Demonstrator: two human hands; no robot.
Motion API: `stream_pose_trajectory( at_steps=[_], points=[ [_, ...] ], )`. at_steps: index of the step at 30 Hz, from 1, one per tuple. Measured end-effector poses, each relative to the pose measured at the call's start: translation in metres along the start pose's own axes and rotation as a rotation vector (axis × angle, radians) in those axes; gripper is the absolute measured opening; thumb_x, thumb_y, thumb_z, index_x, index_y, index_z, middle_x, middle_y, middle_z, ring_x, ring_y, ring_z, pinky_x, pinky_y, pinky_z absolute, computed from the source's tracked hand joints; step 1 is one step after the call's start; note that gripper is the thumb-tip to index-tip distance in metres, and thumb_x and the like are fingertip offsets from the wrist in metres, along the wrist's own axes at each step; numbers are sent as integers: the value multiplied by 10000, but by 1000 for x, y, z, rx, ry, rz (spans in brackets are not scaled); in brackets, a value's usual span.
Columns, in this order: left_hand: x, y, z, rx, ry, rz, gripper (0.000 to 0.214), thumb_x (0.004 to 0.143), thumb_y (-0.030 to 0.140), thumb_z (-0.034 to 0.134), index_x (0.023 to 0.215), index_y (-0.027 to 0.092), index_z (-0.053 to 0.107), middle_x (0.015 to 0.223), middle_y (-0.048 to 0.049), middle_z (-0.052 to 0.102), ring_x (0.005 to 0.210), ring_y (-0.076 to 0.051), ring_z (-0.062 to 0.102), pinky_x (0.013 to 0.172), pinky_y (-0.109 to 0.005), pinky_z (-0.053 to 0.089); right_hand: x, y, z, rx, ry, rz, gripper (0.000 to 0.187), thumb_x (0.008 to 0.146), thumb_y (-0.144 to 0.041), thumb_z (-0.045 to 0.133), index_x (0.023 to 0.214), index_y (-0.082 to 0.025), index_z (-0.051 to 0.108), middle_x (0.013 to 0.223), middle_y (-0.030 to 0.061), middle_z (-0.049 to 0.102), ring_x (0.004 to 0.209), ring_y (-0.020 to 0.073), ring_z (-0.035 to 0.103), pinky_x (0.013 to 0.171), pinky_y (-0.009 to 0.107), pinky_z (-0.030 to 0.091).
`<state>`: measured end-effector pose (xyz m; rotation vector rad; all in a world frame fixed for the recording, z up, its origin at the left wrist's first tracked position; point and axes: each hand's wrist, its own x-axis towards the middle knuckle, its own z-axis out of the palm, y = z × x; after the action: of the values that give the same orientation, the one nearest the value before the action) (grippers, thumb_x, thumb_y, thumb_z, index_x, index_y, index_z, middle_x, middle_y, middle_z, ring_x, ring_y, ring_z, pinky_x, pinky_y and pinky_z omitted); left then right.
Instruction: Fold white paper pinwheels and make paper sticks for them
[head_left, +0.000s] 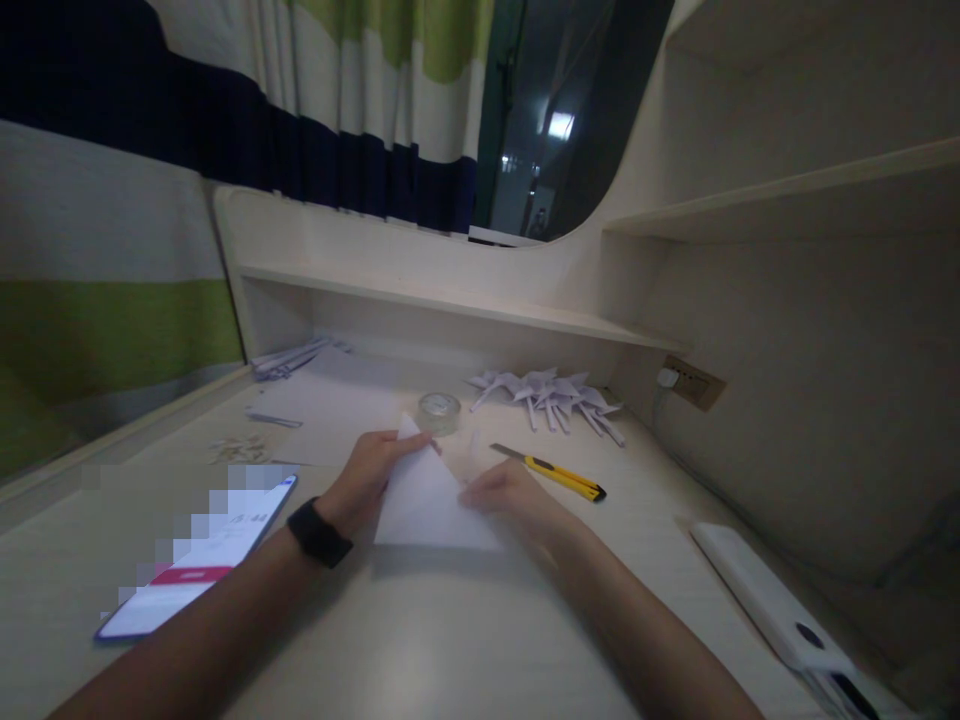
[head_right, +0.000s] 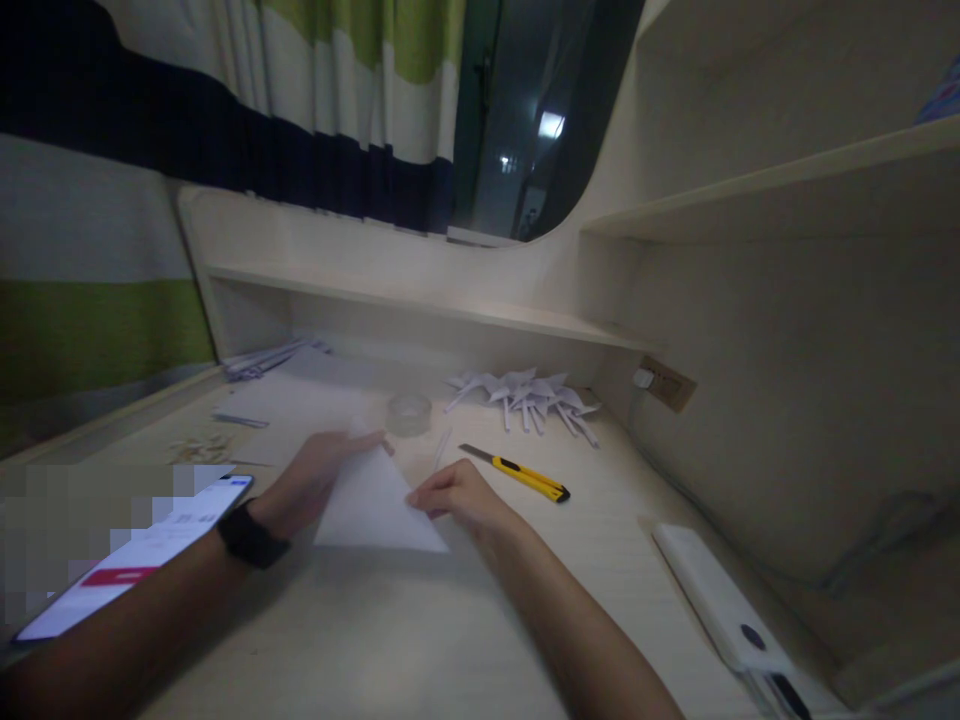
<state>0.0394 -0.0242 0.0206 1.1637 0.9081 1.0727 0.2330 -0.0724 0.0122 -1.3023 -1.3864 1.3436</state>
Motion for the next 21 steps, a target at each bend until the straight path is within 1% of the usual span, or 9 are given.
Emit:
stream_pose_trajectory(
  at_steps=[4,8,9,10,12,14,16,18,21],
  points=[
    [8,7,-14,-57,69,50,347,629,377,778,769,75,680,689,-77,678,538,-160,588,486,-254,426,2,-1,-18,-61,-53,-29,239,515,-314,783,650,-120,747,587,46,680,581,152,594,613,276,458],
    [13,11,-21,-104,114,71,376,615,388,780,802,81,673,721,-77,686,569,-167,613,521,-264,455,2,-5,-49,-164,-294,-45,209,600,-304,736,715,-131,758,727,82,727,705,194,660,735,319,489],
    [13,11,-21,-110,126,70,384,612,395,781,808,83,673,716,-72,685,568,-168,615,523,-266,459,2,-7,-56,-198,-316,-54,197,617,-301,726,720,-136,758,736,81,729,720,196,663,749,322,488],
    [14,10,-21,-113,138,66,392,611,403,780,813,85,672,710,-69,683,565,-169,615,523,-268,461,2,-8,-61,-225,-291,-76,188,628,-302,723,715,-139,757,726,76,727,717,191,660,747,317,487],
    [14,6,-18,-93,161,53,402,612,413,780,815,83,673,703,-72,682,561,-171,615,515,-269,458,4,-9,-62,-247,-181,-136,198,640,-319,727,710,-135,751,712,71,720,700,174,647,719,297,479],
    [12,0,-12,-52,165,44,404,621,421,775,809,77,678,708,-85,686,559,-172,614,506,-265,450,7,-6,-53,-219,-83,-205,260,669,-362,721,774,-125,746,750,71,716,698,154,628,690,273,463],
    [8,-7,-3,-27,127,39,397,637,430,764,802,76,688,717,-93,691,562,-169,610,500,-257,441,10,0,-38,-172,-54,-239,341,710,-412,695,885,-122,730,801,65,708,687,135,606,655,252,446],
    [4,-11,5,-15,74,42,378,656,434,750,786,83,701,702,-88,691,554,-160,601,492,-248,429,12,7,-24,-162,-24,-197,373,702,-436,701,886,-111,720,744,48,689,610,117,570,575,231,417],
    [2,-13,7,28,39,75,325,675,417,741,749,101,710,692,-75,691,556,-148,594,487,-235,416,13,11,-20,-217,47,-111,347,640,-430,744,713,-93,710,582,19,627,486,93,484,470,214,335]
  ],
)
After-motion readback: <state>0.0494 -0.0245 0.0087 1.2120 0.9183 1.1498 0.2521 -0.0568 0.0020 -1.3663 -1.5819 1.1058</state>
